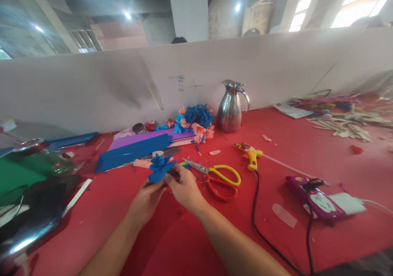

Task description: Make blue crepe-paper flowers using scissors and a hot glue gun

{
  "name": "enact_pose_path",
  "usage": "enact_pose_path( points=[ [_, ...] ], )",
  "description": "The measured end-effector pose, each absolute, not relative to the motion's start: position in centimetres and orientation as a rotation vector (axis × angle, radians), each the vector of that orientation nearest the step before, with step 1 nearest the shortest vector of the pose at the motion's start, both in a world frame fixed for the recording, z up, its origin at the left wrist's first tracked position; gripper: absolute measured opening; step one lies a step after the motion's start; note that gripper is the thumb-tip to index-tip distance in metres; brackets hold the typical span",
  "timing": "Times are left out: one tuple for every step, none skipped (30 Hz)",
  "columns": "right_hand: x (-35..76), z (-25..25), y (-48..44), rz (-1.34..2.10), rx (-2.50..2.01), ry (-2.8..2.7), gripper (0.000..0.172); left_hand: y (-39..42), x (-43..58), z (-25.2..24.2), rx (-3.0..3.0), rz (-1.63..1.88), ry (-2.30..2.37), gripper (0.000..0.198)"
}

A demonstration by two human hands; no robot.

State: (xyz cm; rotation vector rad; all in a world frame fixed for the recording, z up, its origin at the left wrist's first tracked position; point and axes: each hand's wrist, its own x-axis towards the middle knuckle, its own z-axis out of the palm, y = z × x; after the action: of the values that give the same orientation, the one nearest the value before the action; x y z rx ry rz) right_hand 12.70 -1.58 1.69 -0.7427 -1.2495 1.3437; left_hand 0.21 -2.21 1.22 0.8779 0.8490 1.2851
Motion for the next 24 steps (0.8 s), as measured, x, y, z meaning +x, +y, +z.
enact_pose_path(
  points=[
    [12.7, 1.8, -1.6, 1.365, -0.730, -1.231, 0.015, -2.2, 0.1, 1.1, 0.871, 1.290, 0.844, 0.021],
    [12.8, 1.9, -1.6, 1.381, -0.730, -1.213, 0.015, -2.1, 0.1, 0.9, 0.867, 1.296, 0.845, 0.020],
    [12.8, 2.1, -1.7, 1.390, -0.738, -1.200, 0.016, -2.1, 0.0, 0.8, 0.865, 1.300, 0.850, 0.019],
    [12.9, 2.1, -1.7, 1.393, -0.747, -1.193, 0.016, -2.1, 0.0, 0.7, 0.864, 1.303, 0.859, 0.019],
    [12.9, 2.2, -1.7, 1.392, -0.756, -1.194, 0.017, -2.1, -0.1, 0.7, 0.869, 1.305, 0.873, 0.019],
    [12.9, 2.2, -1.7, 1.389, -0.765, -1.200, 0.017, -2.1, -0.1, 0.7, 0.878, 1.306, 0.889, 0.020],
    [13.0, 2.2, -1.7, 1.386, -0.777, -1.207, 0.017, -2.1, -0.1, 0.7, 0.891, 1.309, 0.905, 0.021],
    [13.0, 2.2, -1.8, 1.384, -0.794, -1.214, 0.017, -2.2, 0.0, 0.8, 0.906, 1.311, 0.918, 0.021],
    [13.0, 2.2, -1.8, 1.383, -0.815, -1.217, 0.018, -2.2, 0.0, 0.9, 0.921, 1.317, 0.926, 0.022],
    [13.0, 2.1, -1.8, 1.383, -0.834, -1.221, 0.019, -2.2, 0.1, 1.0, 0.932, 1.323, 0.928, 0.023],
    [13.0, 2.0, -1.8, 1.383, -0.845, -1.223, 0.019, -2.3, 0.1, 1.0, 0.938, 1.328, 0.928, 0.024],
    [13.0, 2.0, -1.7, 1.381, -0.848, -1.226, 0.020, -2.3, 0.2, 1.0, 0.936, 1.333, 0.927, 0.024],
    [13.0, 1.8, -1.7, 1.377, -0.845, -1.232, 0.020, -2.2, 0.2, 1.0, 0.930, 1.337, 0.927, 0.024],
    [12.9, 1.7, -1.6, 1.368, -0.840, -1.243, 0.020, -2.2, 0.1, 1.0, 0.921, 1.342, 0.930, 0.024],
    [12.9, 1.5, -1.6, 1.352, -0.836, -1.259, 0.020, -2.2, 0.1, 0.9, 0.913, 1.346, 0.936, 0.024],
    [12.9, 1.3, -1.5, 1.328, -0.838, -1.278, 0.020, -2.1, 0.0, 0.7, 0.908, 1.348, 0.943, 0.024],
    [12.9, 1.1, -1.4, 1.298, -0.848, -1.298, 0.019, -2.1, -0.1, 0.6, 0.906, 1.352, 0.948, 0.025],
    [12.9, 0.9, -1.4, 1.265, -0.862, -1.319, 0.018, -2.0, -0.1, 0.5, 0.904, 1.357, 0.952, 0.025],
    [12.9, 0.8, -1.4, 1.230, -0.880, -1.340, 0.017, -2.0, -0.2, 0.4, 0.900, 1.361, 0.956, 0.024],
    [12.9, 0.7, -1.3, 1.194, -0.900, -1.361, 0.016, -2.0, -0.2, 0.4, 0.895, 1.363, 0.959, 0.023],
    [12.9, 0.6, -1.4, 1.156, -0.917, -1.380, 0.016, -2.0, -0.2, 0.4, 0.890, 1.364, 0.962, 0.022],
    [12.9, 0.6, -1.4, 1.121, -0.927, -1.397, 0.016, -2.0, -0.1, 0.5, 0.888, 1.363, 0.968, 0.022],
    [12.9, 0.7, -1.4, 1.090, -0.929, -1.407, 0.016, -2.0, -0.1, 0.5, 0.890, 1.354, 0.977, 0.022],
    [13.0, 0.8, -1.5, 1.063, -0.926, -1.408, 0.016, -2.1, 0.0, 0.6, 0.891, 1.338, 0.990, 0.023]
  ],
)
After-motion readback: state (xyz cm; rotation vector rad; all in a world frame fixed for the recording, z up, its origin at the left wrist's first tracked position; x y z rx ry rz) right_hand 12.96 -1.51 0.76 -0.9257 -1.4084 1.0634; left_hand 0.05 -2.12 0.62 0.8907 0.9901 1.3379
